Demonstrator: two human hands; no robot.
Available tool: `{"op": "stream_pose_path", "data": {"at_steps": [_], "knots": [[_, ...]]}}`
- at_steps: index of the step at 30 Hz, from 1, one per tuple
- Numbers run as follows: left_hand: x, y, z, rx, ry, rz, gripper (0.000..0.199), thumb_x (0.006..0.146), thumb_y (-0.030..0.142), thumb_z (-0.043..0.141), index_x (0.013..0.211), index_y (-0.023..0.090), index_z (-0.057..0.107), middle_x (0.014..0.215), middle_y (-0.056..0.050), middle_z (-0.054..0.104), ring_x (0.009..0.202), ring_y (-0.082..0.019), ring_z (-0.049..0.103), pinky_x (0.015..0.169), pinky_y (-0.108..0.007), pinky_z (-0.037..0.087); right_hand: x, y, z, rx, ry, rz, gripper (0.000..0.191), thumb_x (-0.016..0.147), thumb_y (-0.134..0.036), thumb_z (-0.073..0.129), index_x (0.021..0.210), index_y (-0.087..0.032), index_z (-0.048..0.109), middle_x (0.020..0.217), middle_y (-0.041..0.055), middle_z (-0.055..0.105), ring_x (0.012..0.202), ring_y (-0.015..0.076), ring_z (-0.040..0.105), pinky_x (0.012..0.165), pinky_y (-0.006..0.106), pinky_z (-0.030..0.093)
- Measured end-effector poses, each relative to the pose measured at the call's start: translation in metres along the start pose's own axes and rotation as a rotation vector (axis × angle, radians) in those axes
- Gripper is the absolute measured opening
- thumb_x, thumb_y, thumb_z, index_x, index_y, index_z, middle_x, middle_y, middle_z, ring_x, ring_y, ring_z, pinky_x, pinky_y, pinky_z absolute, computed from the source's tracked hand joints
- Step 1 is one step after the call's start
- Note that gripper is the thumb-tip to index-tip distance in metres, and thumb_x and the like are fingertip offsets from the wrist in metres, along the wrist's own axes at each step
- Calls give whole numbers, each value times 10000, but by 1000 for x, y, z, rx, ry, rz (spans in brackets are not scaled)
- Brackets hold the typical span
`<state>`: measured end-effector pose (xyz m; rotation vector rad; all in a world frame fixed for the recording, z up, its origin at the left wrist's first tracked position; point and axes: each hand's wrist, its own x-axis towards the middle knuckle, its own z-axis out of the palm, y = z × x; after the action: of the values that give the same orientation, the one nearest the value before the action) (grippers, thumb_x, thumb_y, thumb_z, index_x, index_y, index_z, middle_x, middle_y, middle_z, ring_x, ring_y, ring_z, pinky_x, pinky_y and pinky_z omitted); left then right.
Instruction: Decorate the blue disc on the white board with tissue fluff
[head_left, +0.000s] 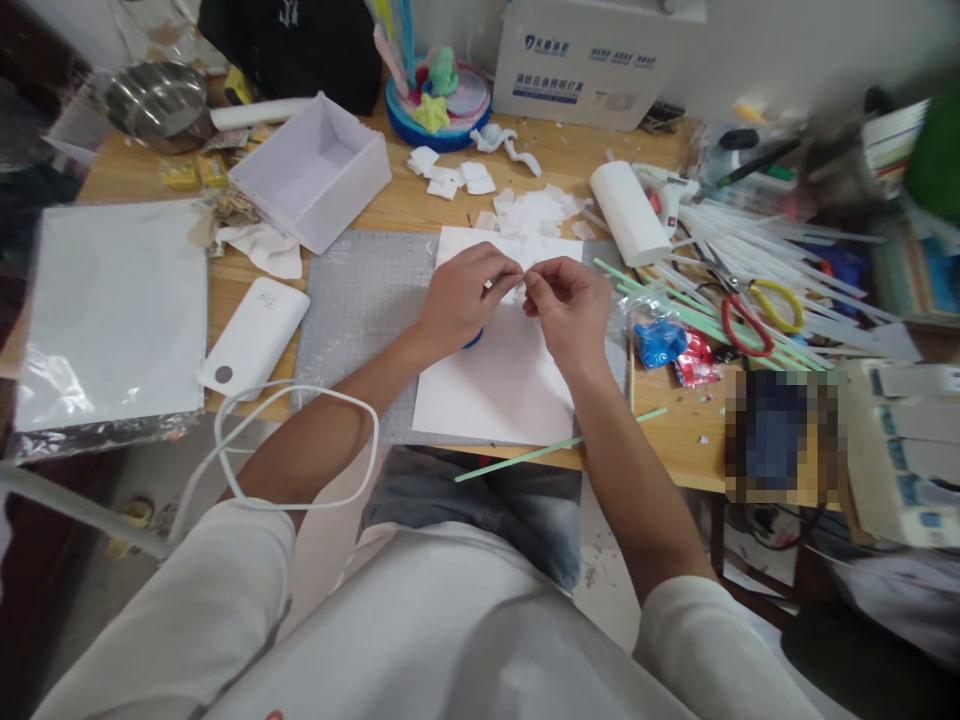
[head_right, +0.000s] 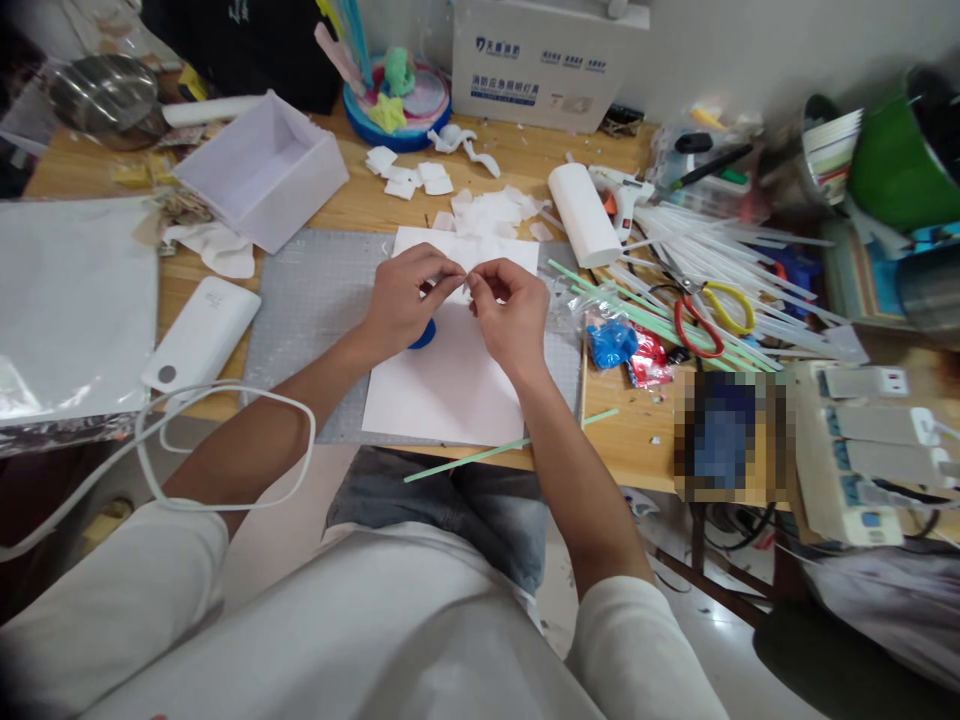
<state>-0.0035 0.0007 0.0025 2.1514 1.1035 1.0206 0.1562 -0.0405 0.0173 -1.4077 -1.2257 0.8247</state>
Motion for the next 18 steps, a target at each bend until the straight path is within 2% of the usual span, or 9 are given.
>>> {"op": "stream_pose_path", "data": {"at_steps": [10,15,18], "knots": [[-1,3,-1,-34,17,10,205,1084,350,568,1001,242,722,1024,-61,717,934,-185,661,767,-306,543,-1,-3,0,26,16,-41,222,889,-398,746,782,-227,653,642,-59,622,537,72,561,577,238,496],[0,4,-1,-9,33,-2,206,1084,333,564,986,233,715,1008,-58,713,945,-191,662,788,-311,544,-3,-4,2,82,52,-23,123,880,-324,739,832,-212,725,677,-25,686,573,103,635,594,268,544],[0,4,0,-1,37,0,206,1083,326,567,983,221,713,1004,-57,710,954,-192,665,810,-311,542,-4,-7,3,40,59,-26,106,872,-302,735,842,-201,749,679,-22,703,592,107,659,621,273,574]]}}
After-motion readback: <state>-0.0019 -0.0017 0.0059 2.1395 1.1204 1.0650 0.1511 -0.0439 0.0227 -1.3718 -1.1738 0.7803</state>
